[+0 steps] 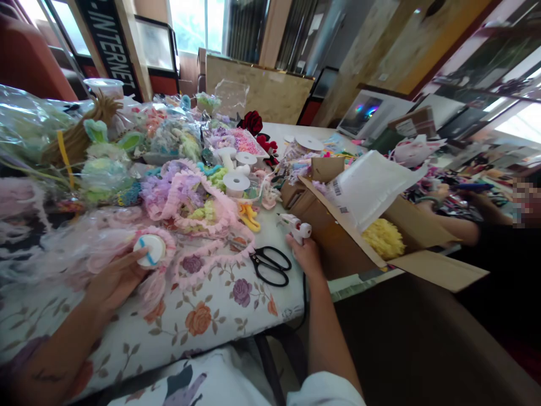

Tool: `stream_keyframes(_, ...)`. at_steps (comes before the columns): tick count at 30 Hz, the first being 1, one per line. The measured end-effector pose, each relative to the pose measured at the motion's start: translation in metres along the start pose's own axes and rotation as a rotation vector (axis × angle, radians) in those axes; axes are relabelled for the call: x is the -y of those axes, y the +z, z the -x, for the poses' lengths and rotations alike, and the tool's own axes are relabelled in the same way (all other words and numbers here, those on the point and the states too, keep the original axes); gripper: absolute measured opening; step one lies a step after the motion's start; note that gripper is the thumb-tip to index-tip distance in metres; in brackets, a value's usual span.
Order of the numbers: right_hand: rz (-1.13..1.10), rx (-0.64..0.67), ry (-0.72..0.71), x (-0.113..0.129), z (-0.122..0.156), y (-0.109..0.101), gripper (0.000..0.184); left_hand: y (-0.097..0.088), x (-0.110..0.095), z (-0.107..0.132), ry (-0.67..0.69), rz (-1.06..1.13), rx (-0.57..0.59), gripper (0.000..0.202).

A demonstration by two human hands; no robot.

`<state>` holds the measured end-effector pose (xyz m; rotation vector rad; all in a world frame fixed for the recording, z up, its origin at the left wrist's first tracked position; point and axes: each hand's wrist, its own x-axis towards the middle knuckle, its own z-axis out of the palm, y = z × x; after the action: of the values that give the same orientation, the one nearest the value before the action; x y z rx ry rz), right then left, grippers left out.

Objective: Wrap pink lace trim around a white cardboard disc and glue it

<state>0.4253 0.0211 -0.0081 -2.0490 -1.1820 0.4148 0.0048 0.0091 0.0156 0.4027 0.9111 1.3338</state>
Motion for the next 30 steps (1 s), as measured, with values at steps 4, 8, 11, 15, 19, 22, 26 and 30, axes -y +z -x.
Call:
stream_keyframes(4,0.064,0.005,-0.012,0.002,-0.007,0.010,0.051,0.001,-0.002,0.001,-0.005,-0.013,-0.017,0.025)
stream_keyframes(8,0.152,0.024,-0.038,0.006,0.008,-0.003,0.049,0.000,-0.007,0.000,0.013,0.028,-0.036,0.022)
stream_keyframes(11,0.393,-0.015,-0.130,0.017,0.034,-0.023,0.046,-0.002,-0.012,-0.002,0.046,0.058,-0.077,0.019)
stream_keyframes(15,0.271,-0.240,-0.253,0.049,0.071,-0.024,0.040,-0.003,-0.013,-0.003,0.049,0.066,-0.084,0.018)
stream_keyframes(19,-0.035,0.195,-0.481,0.090,0.088,0.021,0.026,-0.002,-0.011,0.000,0.010,0.049,-0.022,0.019)
stream_keyframes(22,-0.001,0.372,-0.587,0.110,0.085,0.059,0.024,-0.002,-0.010,0.003,-0.010,0.029,0.041,0.022)
stream_keyframes(26,0.041,0.416,-0.661,0.121,0.076,0.087,0.022,-0.001,-0.010,0.004,0.007,0.010,0.079,0.031)
stream_keyframes(30,-0.145,0.546,-0.551,0.122,0.071,0.084,0.006,-0.001,-0.010,0.004,0.016,0.005,0.078,0.031)
